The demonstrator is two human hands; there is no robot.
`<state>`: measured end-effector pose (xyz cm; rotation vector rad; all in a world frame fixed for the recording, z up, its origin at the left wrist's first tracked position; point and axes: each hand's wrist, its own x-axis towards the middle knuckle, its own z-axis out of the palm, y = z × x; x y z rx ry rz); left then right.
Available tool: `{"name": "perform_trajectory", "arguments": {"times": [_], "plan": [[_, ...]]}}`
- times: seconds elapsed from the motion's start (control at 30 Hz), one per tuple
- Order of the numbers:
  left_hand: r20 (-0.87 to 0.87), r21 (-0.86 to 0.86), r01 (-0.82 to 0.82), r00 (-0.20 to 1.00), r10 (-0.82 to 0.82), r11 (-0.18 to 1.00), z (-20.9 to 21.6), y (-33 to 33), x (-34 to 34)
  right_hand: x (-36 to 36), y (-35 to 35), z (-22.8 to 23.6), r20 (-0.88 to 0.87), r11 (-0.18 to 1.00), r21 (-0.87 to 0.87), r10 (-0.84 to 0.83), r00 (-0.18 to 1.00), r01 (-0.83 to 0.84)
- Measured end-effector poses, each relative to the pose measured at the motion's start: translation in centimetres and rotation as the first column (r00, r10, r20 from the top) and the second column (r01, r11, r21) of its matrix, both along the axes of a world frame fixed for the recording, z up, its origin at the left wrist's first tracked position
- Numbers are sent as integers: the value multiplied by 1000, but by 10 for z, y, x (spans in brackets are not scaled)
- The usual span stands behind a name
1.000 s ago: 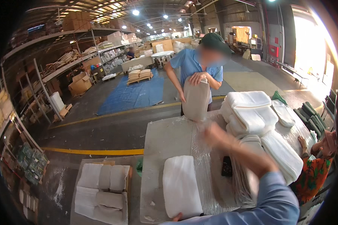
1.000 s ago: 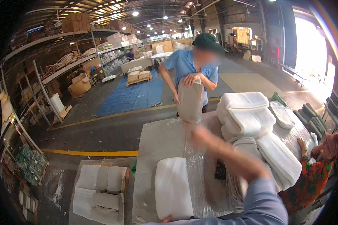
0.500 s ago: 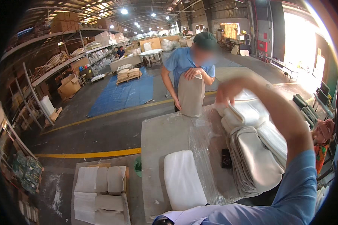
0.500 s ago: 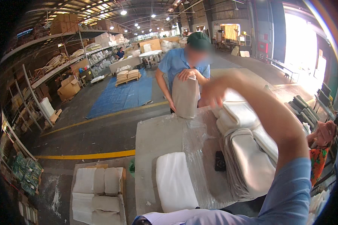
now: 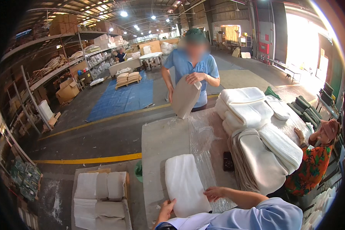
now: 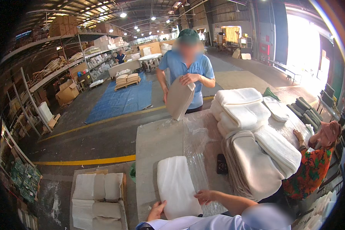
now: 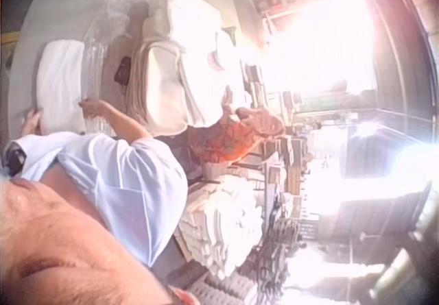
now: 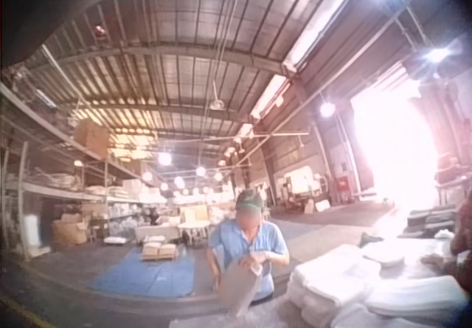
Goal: The person folds white cushion covers at a work table in a warehouse. They repeatedly pick up covers, fold them, and place them into a stack. Other workers are visible nearby performing similar tasks.
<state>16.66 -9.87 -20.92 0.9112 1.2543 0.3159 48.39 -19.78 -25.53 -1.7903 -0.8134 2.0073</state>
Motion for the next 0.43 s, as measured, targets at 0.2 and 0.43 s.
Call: {"name": "perform_trajectory", "arguments": {"times": [0.2,0.43], "plan": [[136,-120,16,991,0,993,6,-24,48,-9,-31,-32,-82,863,189,-461,883,468],[359,-153,-174,907,219,973,-13,-48,62,2,-52,63,233,991,75,-126,964,112]]}}
